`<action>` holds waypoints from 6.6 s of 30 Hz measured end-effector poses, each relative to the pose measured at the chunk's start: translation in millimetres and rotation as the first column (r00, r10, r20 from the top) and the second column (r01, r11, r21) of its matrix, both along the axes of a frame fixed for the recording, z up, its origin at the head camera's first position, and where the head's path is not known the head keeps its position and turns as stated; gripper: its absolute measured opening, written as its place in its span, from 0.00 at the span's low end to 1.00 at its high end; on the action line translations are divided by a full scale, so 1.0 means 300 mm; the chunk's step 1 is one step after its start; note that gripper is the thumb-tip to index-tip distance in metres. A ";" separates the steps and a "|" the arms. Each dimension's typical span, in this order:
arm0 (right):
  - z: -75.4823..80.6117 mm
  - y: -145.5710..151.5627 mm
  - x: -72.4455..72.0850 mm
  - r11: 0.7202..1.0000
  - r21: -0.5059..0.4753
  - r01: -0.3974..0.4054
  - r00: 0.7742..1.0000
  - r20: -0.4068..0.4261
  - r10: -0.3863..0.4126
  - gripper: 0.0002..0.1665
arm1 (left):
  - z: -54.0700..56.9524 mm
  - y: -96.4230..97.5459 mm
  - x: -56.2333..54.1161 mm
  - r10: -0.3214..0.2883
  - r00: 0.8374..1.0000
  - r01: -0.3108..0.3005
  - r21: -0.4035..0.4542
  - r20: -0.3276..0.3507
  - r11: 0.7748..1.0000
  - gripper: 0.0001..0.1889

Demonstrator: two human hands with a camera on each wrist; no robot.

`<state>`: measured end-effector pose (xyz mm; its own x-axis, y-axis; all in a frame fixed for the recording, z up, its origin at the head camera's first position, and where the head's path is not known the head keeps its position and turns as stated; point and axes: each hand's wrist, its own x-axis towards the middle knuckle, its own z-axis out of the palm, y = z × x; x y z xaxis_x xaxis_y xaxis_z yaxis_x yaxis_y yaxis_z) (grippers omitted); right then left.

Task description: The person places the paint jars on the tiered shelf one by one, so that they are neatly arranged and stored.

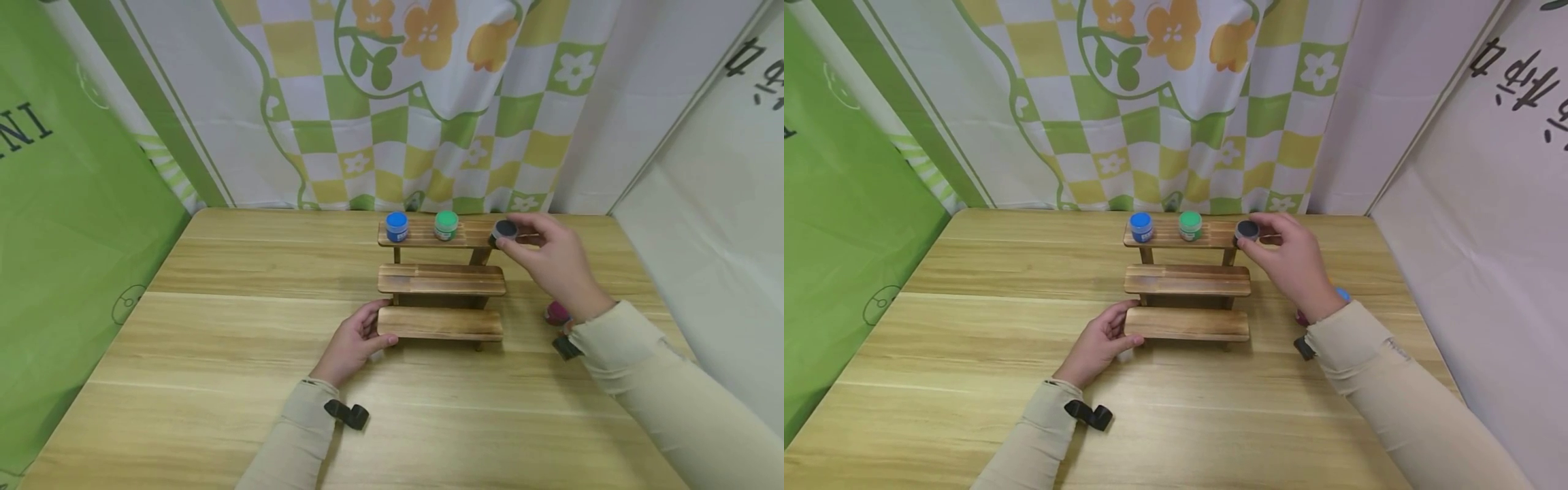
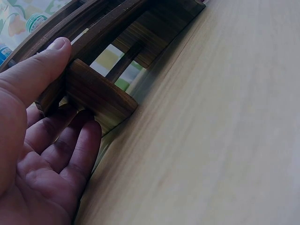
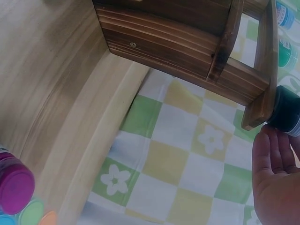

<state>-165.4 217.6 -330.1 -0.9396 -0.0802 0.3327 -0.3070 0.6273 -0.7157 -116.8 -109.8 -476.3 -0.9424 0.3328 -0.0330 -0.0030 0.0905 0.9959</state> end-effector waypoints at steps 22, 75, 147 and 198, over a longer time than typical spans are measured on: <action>0.012 -0.039 -0.056 0.999 -0.030 -0.023 0.999 0.043 0.025 0.27 | 0.003 0.001 -0.001 -0.003 1.000 0.003 0.002 -0.003 1.000 0.37; -0.061 0.214 0.167 0.994 0.092 0.060 0.983 0.168 -0.075 0.29 | 0.009 0.004 0.003 -0.008 1.000 0.008 0.000 -0.007 1.000 0.37; -0.229 0.370 0.288 0.968 0.244 0.052 0.926 0.352 -0.139 0.36 | 0.002 0.004 0.000 -0.007 1.000 0.007 0.019 -0.007 1.000 0.36; -0.290 0.377 0.286 0.950 0.303 -0.075 0.939 0.343 -0.035 0.27 | 0.003 0.002 0.000 -0.008 1.000 0.008 0.007 -0.004 1.000 0.37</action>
<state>-79.6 330.8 -417.2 -0.9879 -0.1464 -0.0511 -0.0943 0.8290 -0.5512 -116.6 -109.0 -475.3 -0.9399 0.3403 -0.0270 0.0015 0.0834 0.9965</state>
